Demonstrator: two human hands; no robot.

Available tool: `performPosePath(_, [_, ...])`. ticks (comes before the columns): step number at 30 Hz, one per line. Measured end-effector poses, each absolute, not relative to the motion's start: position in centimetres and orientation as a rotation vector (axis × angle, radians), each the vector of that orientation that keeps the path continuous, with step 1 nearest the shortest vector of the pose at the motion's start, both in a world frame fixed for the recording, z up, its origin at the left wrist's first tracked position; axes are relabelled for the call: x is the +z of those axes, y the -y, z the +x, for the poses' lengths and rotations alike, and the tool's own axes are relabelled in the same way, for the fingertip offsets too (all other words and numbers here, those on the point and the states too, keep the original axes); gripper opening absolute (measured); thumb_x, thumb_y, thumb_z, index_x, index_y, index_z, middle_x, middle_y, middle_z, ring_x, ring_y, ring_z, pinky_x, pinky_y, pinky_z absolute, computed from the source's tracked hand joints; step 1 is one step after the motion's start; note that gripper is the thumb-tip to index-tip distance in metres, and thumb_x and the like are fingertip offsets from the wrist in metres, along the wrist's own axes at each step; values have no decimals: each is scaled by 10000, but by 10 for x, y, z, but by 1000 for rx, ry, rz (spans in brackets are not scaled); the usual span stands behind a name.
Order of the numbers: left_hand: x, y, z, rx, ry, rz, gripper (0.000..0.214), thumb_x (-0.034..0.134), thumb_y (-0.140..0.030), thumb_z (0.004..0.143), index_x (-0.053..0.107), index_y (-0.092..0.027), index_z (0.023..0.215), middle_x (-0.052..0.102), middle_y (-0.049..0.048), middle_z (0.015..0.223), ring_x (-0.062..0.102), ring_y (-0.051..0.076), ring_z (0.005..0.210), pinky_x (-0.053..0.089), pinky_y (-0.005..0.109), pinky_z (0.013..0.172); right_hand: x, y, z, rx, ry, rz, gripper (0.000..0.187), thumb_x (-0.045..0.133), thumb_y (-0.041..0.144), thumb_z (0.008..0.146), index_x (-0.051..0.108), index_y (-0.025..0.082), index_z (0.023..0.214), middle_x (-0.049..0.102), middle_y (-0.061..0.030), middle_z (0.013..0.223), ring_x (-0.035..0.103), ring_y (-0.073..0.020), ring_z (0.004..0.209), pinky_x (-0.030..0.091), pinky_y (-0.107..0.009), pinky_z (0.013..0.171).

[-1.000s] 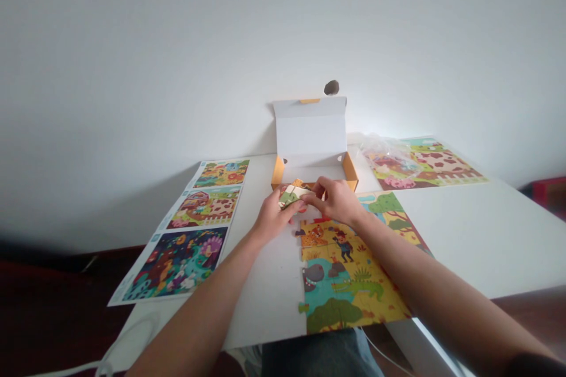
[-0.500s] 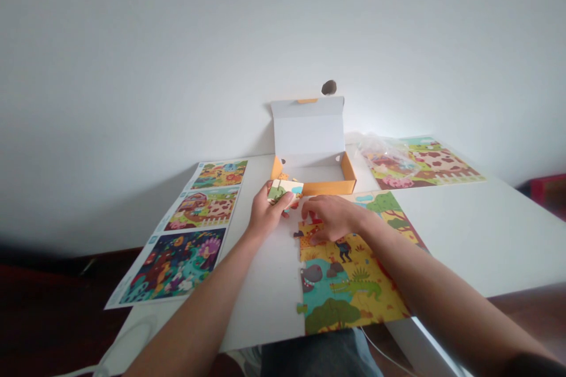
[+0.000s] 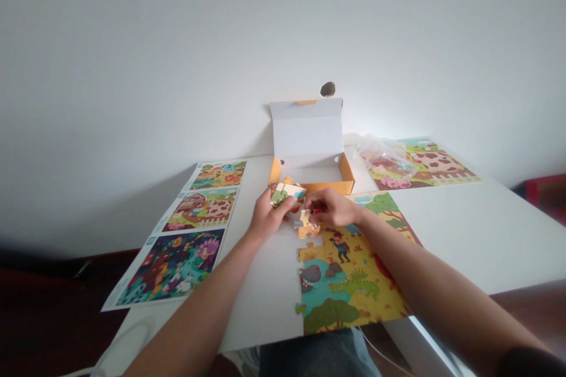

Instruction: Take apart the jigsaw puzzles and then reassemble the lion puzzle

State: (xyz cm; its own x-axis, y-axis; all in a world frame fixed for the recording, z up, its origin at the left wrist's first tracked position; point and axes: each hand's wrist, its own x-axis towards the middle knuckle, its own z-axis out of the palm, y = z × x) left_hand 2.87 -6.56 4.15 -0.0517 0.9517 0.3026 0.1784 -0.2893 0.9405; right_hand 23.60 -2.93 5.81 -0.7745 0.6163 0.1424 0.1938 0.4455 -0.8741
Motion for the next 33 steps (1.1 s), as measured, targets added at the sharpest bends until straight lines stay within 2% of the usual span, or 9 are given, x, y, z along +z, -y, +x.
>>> performPosePath(6, [33,64,29,1271,-1089,1433,538,662,-580,777,603,-144,1088,663,62,826,612,152,581,530,249,422,45,25,229,1064,1864,-872,244,708,358,762,580,159,822,601,14,677,516,-100,578,382,-210,527])
performPosePath(9, [33,65,30,1229,-1084,1466,548,762,-534,690,640,-133,1042,681,71,836,629,167,611,543,252,426,48,30,223,1009,1931,-900,270,692,409,794,564,171,799,616,11,644,542,-107,551,382,-214,513])
performPosePath(12, [39,64,32,1262,-1097,1446,487,749,-476,729,656,-128,1056,691,78,861,638,175,647,540,244,427,66,36,221,817,2050,-940,248,663,410,832,583,175,831,658,-10,703,588,-121,605,423,-229,573])
performPosePath(15, [47,61,35,1423,-1078,1294,473,739,-459,743,644,-115,1052,679,63,798,631,171,610,531,252,421,94,45,232,619,2151,-1055,270,593,367,889,606,177,1080,707,-42,846,632,-140,677,467,-264,659])
performPosePath(18, [54,58,40,1556,-1031,1203,452,751,-450,726,641,-114,1009,669,42,739,623,166,558,512,254,404,112,58,260,520,2516,-1016,528,647,404,847,539,235,1336,672,-102,1182,658,-224,968,488,-358,852])
performPosePath(21, [59,54,47,1587,-1001,1202,424,755,-435,720,649,-115,978,686,51,762,625,164,552,497,252,401,103,75,290,439,2853,-860,801,699,584,759,428,308,1461,367,-119,1543,372,-359,1380,333,-518,1085])
performPosePath(24, [59,48,57,1607,-978,1173,430,747,-432,727,647,-117,1001,709,74,829,639,175,579,496,262,418,76,89,303,312,2909,-892,921,611,697,773,291,285,1532,154,-142,1620,137,-415,1467,152,-628,1137])
performPosePath(30, [49,37,66,1655,-1104,1382,387,745,-400,732,703,-117,992,739,93,948,690,233,883,545,314,791,48,93,279,244,2842,-992,857,451,724,858,244,259,1547,107,-161,1622,90,-418,1473,91,-670,1125])
performPosePath(33, [45,35,57,1602,-1179,1409,353,727,-405,752,710,-113,950,743,91,919,690,223,849,533,295,773,48,94,258,257,2847,-956,878,431,749,848,242,255,1548,97,-161,1624,67,-425,1473,78,-672,1125])
